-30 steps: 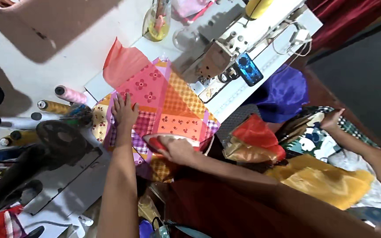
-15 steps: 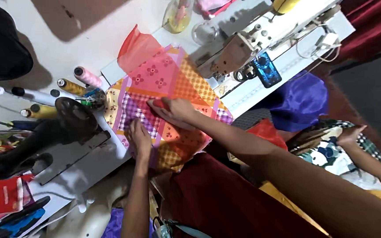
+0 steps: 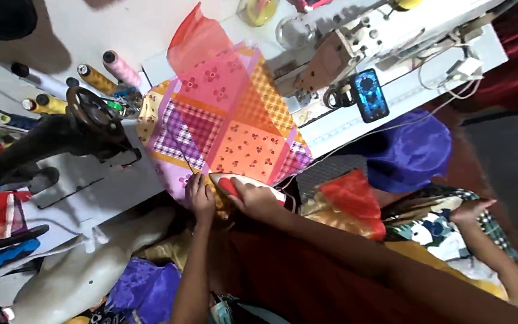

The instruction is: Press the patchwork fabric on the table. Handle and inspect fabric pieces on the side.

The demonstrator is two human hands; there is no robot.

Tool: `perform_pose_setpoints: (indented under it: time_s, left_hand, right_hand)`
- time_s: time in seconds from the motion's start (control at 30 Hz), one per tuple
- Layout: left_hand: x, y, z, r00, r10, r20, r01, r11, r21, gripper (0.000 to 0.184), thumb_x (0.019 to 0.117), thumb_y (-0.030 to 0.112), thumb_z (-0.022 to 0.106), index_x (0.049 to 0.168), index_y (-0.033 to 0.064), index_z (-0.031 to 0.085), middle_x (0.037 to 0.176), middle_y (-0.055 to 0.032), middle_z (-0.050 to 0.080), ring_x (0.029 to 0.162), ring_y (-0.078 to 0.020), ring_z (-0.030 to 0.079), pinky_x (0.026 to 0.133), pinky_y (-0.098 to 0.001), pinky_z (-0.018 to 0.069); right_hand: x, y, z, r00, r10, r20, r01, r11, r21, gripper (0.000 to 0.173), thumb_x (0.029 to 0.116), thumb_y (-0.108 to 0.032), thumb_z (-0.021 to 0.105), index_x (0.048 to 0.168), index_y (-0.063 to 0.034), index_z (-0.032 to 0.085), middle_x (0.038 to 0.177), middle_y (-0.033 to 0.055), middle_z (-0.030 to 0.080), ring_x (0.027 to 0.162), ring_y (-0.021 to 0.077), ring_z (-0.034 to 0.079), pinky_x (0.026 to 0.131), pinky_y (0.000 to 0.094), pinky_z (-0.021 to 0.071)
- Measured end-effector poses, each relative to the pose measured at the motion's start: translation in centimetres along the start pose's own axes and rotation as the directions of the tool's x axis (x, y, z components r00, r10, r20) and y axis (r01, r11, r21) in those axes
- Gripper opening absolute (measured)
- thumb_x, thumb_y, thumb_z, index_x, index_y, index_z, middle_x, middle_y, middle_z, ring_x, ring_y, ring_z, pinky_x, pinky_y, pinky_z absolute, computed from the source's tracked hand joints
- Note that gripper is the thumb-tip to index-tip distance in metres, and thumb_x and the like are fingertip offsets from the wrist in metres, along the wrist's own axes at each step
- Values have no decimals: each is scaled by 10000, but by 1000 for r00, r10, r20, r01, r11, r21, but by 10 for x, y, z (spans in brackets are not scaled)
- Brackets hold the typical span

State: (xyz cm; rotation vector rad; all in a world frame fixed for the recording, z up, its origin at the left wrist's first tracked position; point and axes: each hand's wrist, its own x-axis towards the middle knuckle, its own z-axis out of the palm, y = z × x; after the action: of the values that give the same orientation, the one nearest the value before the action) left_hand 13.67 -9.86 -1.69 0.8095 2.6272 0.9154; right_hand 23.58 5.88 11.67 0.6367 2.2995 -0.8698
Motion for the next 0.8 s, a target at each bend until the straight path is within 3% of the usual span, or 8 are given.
perform_pose_setpoints:
  time_s: [0.07, 0.17, 0.23, 0.33, 0.4, 0.5, 0.63, 0.8]
  left_hand:
    - [-4, 5, 9, 1000, -6, -28, 8, 995, 100, 449, 1031, 129, 408, 1439, 50, 578, 1559, -146, 484, 1429, -384, 459, 1144, -620, 334]
    - [-11, 10, 20, 997, 20, -80, 0, 969, 246, 473, 1054, 147, 361, 1491, 51, 519, 1590, -139, 447, 1426, -361, 475, 1120, -614, 362]
    - [-14, 8, 24, 994, 49, -99, -19, 961, 277, 487, 1069, 165, 331, 1517, 48, 479, 1596, -146, 436, 1437, -360, 462, 1122, -607, 365]
    - [-16, 5, 26, 995, 35, -95, -9, 967, 255, 495, 1075, 166, 316, 1540, 63, 448, 1612, -141, 413, 1454, -356, 438, 1148, -605, 341]
    - [-15, 4, 28, 996, 20, -91, 2, 970, 243, 499, 1080, 171, 303, 1553, 79, 431, 1625, -126, 395, 1472, -345, 414, 1163, -594, 325]
    - [-12, 1, 25, 997, 33, -73, -19, 985, 173, 491, 1072, 169, 329, 1534, 60, 457, 1619, -136, 401, 1475, -336, 412, 1171, -579, 331]
    - [2, 5, -5, 999, -12, 36, 11, 1000, 23, 400, 1066, 131, 445, 1429, 34, 583, 1532, -164, 511, 1408, -349, 498, 1146, -580, 392]
    - [7, 3, -19, 997, 27, 71, -30, 999, 45, 419, 1027, 8, 440, 1402, 56, 620, 1512, -137, 541, 1362, -337, 553, 1110, -571, 438]
  right_hand:
    - [-2, 4, -4, 999, -32, 33, 33, 999, -34, 576, 1108, -471, 349, 1588, -156, 379, 1241, 239, 668, 1104, 436, 673, 902, 598, 525]
    - [4, 30, -16, 996, -38, -77, 37, 999, -16, 525, 1098, -457, 414, 1543, -180, 442, 1171, 234, 687, 1039, 450, 688, 829, 626, 544]
    - [4, 61, -31, 982, 13, -187, -14, 1000, -6, 516, 1074, -499, 454, 1482, -187, 500, 1093, 211, 714, 963, 445, 710, 769, 645, 560]
    - [-6, 117, -59, 963, 36, -267, -46, 998, -31, 570, 1058, -546, 421, 1504, -200, 501, 1040, 211, 723, 927, 453, 710, 757, 665, 550]
    - [-9, 155, -79, 963, -30, -269, 16, 998, -55, 551, 1050, -517, 476, 1505, -208, 506, 1042, 213, 723, 935, 456, 705, 783, 677, 540]
    - [-3, 198, -100, 951, -253, -179, 220, 958, -183, 550, 1030, -491, 552, 1513, -229, 522, 1054, 212, 736, 951, 449, 711, 825, 664, 537]
    - [14, 168, -98, 901, -433, -10, 405, 849, -339, 460, 997, -477, 606, 1419, -296, 620, 1051, 174, 747, 940, 422, 715, 810, 663, 539]
    - [26, 64, -27, 838, -528, 135, 540, 767, -347, 444, 1009, -500, 587, 1395, -285, 632, 969, 135, 742, 946, 372, 707, 807, 614, 538]
